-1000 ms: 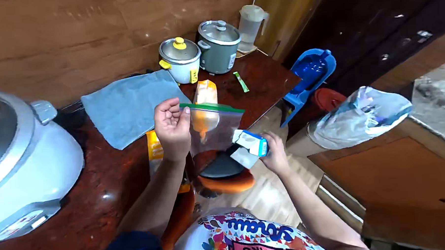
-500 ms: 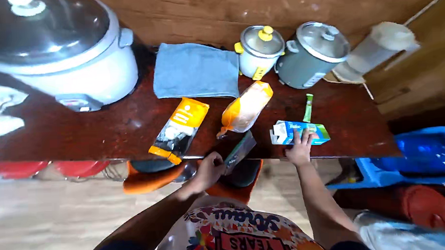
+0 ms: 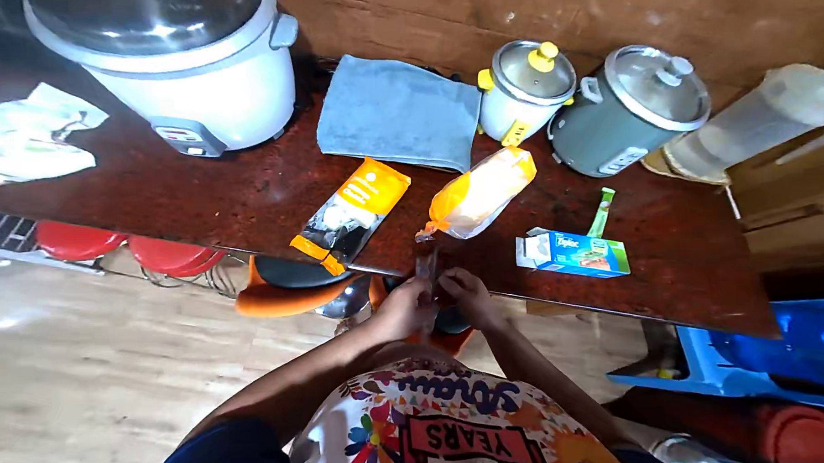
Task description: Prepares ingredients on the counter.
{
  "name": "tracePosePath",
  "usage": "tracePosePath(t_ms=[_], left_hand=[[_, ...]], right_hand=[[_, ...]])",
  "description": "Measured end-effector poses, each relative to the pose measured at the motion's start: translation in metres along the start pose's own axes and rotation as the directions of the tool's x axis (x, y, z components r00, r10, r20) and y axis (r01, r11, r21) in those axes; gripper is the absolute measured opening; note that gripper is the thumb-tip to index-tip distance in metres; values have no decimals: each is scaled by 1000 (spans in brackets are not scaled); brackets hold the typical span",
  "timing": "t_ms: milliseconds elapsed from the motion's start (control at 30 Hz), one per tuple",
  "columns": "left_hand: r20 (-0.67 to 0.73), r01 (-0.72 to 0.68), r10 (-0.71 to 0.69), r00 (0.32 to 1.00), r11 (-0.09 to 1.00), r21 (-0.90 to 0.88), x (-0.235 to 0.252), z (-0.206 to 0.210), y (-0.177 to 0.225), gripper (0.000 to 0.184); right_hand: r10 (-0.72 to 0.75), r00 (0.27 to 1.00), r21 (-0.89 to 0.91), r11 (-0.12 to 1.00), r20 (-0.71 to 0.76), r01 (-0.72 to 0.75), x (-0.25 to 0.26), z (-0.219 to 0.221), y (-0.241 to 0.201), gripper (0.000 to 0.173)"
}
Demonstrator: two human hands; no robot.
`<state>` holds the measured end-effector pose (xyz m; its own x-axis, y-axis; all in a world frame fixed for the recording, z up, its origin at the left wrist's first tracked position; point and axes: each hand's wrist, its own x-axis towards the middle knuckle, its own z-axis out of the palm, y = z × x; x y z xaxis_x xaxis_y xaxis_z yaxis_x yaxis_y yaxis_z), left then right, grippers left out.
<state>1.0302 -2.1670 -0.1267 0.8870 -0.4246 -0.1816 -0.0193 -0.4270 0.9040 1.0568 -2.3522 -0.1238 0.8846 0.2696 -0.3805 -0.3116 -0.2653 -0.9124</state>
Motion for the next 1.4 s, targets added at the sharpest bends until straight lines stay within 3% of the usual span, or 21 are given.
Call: tracePosePath(t_ms=[167, 233, 300, 367, 433, 500, 700, 800, 867, 967, 1067, 1133, 1267, 1400], left_hand=[[-93, 125, -138, 986, 984, -127, 10, -2, -3, 15], [-176, 35, -47, 983, 997, -69, 13, -4, -3, 14], [-158, -103, 98, 983, 994, -25, 13, -6, -4, 15], [-67, -63, 54, 996, 988, -139, 12, -13, -8, 22], [-13, 54, -60, 998, 961, -272, 14, -22, -14, 29], [36, 158, -154, 987, 946, -284, 17, -29, -21, 32], [234, 245, -224, 946, 967, -66, 17, -46, -29, 28], [277, 251, -275, 921, 961, 119, 15, -53, -22, 27], [303, 242, -273, 913, 960, 138, 13, -56, -25, 26], [362, 283, -259, 896, 959, -14, 9, -60, -37, 23], [371, 392, -281, 885, 879, -271, 1, -57, -50, 16], [372, 416, -292, 881, 854, -314, -3, -54, -52, 16], [366, 333, -292, 883, 942, -52, -7, -52, -38, 36], [295, 97, -127, 947, 988, 117, -6, -50, -30, 34]], right_hand=[[158, 987, 265, 952, 10, -155, 11, 11, 3, 20], [137, 991, 328, 936, -6, -127, 13, 19, 5, 27], [100, 995, 344, 934, -2, -93, 11, 24, 5, 26], [96, 995, 355, 931, -5, -88, 8, 26, 9, 26], [78, 997, 290, 954, 8, -77, 6, 25, 14, 28], [82, 996, 186, 978, 47, -90, 5, 27, 15, 29], [104, 987, 32, 994, 125, -108, 12, 40, 21, 30], [117, 978, -74, 992, 170, -106, 12, 46, 20, 30], [130, 972, -98, 989, 198, -113, 11, 48, 18, 29], [120, 965, -97, 990, 233, -100, 11, 46, 18, 28], [116, 957, -61, 993, 265, -103, 11, 45, 19, 28], [125, 955, -97, 990, 267, -103, 12, 46, 17, 24], [69, 957, -334, 942, 281, 30, 8, 51, 8, 21], [22, 982, -403, 913, 187, 56, 8, 53, -1, 23]])
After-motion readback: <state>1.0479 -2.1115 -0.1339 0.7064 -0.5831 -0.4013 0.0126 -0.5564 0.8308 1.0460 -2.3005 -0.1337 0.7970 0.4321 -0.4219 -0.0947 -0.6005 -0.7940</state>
